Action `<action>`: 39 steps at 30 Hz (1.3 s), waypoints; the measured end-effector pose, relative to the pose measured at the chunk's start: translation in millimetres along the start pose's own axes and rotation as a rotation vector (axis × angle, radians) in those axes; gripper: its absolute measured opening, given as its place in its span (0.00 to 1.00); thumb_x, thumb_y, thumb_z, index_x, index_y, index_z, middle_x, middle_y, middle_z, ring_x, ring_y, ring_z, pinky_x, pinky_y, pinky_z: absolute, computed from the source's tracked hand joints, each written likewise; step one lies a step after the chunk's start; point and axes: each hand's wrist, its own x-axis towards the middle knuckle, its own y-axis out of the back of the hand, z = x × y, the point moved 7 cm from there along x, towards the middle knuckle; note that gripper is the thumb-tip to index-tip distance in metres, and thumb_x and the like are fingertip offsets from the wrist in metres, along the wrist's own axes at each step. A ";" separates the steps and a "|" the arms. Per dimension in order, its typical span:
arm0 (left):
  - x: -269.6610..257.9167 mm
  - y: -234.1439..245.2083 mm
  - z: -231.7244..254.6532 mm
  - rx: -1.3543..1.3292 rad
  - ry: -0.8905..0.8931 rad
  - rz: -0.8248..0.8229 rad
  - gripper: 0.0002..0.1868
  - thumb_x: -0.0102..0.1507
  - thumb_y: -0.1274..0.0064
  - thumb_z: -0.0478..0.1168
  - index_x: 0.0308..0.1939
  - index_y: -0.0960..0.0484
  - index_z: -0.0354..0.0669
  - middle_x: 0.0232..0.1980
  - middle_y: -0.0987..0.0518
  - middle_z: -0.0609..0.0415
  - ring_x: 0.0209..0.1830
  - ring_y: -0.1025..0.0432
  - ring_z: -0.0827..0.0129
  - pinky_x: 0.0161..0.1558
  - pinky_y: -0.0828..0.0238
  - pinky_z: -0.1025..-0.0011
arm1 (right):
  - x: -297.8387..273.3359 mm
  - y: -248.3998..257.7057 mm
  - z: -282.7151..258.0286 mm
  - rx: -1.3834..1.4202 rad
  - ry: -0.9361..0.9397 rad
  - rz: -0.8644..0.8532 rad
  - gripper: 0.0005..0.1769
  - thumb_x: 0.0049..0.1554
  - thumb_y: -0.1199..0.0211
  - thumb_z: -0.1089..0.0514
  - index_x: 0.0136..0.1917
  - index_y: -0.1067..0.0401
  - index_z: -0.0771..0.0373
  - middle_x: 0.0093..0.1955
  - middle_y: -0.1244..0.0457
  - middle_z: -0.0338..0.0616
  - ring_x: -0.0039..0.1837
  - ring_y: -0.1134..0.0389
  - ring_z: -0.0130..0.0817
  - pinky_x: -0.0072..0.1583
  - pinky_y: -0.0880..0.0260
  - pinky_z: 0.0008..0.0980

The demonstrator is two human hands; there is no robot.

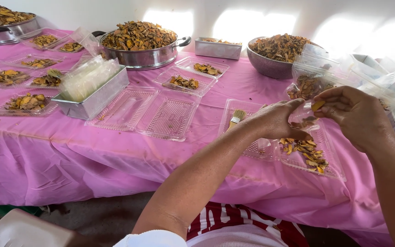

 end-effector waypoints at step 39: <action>-17.8 27.1 5.2 0.245 0.049 -0.102 0.71 0.40 0.43 0.73 0.79 0.52 0.45 0.83 0.51 0.42 0.80 0.47 0.46 0.72 0.45 0.50 | -11.2 -46.7 78.9 -0.806 -0.335 -0.442 0.20 0.59 0.41 0.62 0.59 0.16 0.45 0.41 0.22 0.42 0.33 0.30 0.34 0.36 0.36 0.34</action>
